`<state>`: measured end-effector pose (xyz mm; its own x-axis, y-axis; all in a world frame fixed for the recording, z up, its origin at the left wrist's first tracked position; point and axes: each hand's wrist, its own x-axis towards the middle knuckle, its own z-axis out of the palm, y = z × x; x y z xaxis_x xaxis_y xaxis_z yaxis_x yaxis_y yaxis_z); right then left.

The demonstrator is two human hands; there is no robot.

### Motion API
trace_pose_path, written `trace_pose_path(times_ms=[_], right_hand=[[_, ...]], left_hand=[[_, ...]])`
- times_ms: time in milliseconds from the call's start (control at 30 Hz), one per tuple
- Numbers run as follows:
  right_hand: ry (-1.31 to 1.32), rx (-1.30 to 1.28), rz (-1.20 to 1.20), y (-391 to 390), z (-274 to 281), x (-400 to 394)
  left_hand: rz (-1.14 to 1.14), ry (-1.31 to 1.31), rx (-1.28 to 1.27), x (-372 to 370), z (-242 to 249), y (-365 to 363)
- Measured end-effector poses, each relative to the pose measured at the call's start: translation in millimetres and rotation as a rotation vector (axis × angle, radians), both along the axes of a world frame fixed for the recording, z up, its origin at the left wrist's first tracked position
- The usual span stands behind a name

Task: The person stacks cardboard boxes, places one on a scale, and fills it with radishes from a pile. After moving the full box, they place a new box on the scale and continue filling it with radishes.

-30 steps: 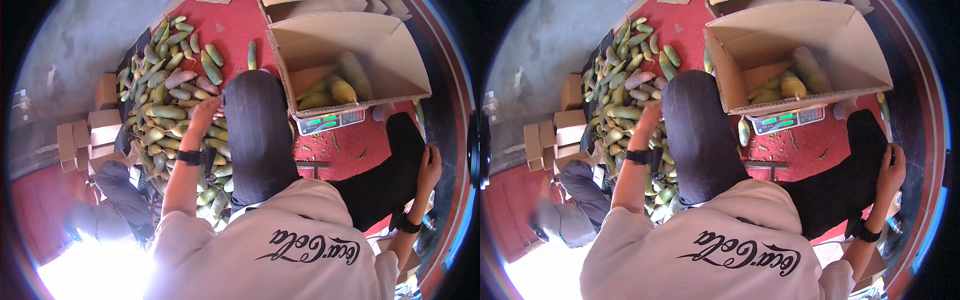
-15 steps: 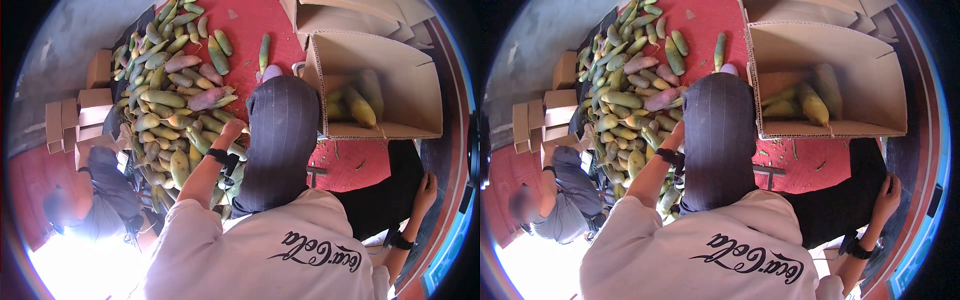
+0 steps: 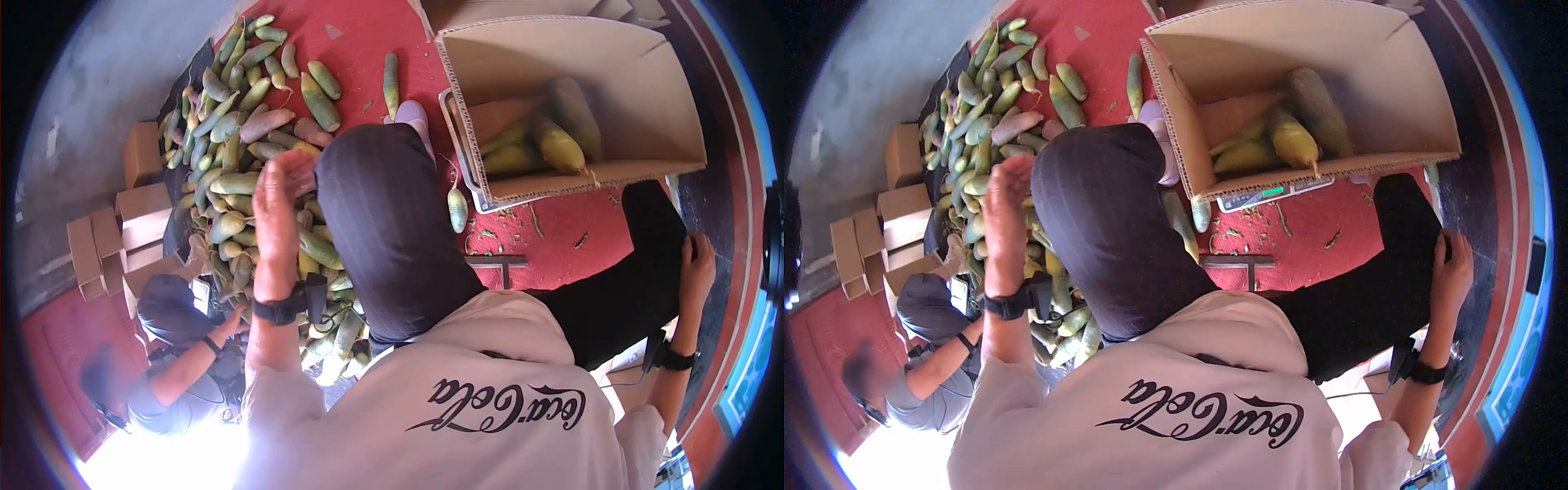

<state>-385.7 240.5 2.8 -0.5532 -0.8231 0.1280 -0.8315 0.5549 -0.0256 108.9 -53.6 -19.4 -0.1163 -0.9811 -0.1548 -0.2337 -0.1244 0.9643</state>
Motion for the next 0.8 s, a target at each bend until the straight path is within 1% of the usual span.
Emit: trace_pose_path(times_ms=[33,67,100,133,200,267,333,367,400,433,467,500,533,600,633,700,733,800], right_hand=[[0.001,-0.011,-0.013,0,1,2],[-0.017,0.0,0.031,0,2,4],[-0.034,0.01,0.079,-1,3,7],[-0.03,-0.006,0.077,-4,3,12],[-0.21,0.035,0.262,-12,2,28],[-0.34,0.048,0.287,-24,6,57],[-0.583,0.071,0.29,-29,-5,76],[-0.599,0.111,0.366,-34,-3,88],[-0.615,0.151,0.443,-41,-2,99],[-0.61,0.142,0.444,-47,-7,107],[-0.631,0.165,0.542,-53,-15,115],[-0.652,0.193,0.641,-59,-25,123],[-0.651,0.193,0.638,-67,-33,131],[-0.721,0.324,0.763,-84,-52,147],[-0.723,0.338,0.763,-93,-62,155],[-0.718,0.511,0.883,-109,-80,169],[-0.722,0.529,0.88,-118,-85,178],[-0.663,0.776,0.89,-136,-96,193]], left_hand=[[-0.033,-0.034,-0.058,-3,15,2],[-0.063,-0.067,-0.12,-6,27,4],[-0.076,-0.078,-0.155,-9,37,8],[-0.078,-0.076,-0.171,-13,44,13],[-0.132,-0.161,-0.345,-20,57,23],[-0.171,-0.183,-0.399,-24,67,29],[-0.238,-0.277,-0.45,-22,70,30],[-0.247,-0.239,-0.449,-22,66,29],[-0.298,-0.257,-0.455,-20,61,25],[-0.347,-0.403,-0.555,-20,59,20],[-0.394,-0.55,-0.65,-19,56,17],[-0.394,-0.55,-0.642,-20,51,15],[-0.395,-0.548,-0.642,-21,50,12],[-0.418,-0.797,-0.735,-19,45,11],[-0.406,-0.786,-0.72,-18,44,11],[-0.411,-0.808,-0.725,-15,38,7],[-0.415,-0.838,-0.744,-13,36,6],[-0.398,-0.803,-0.702,-14,39,6]])
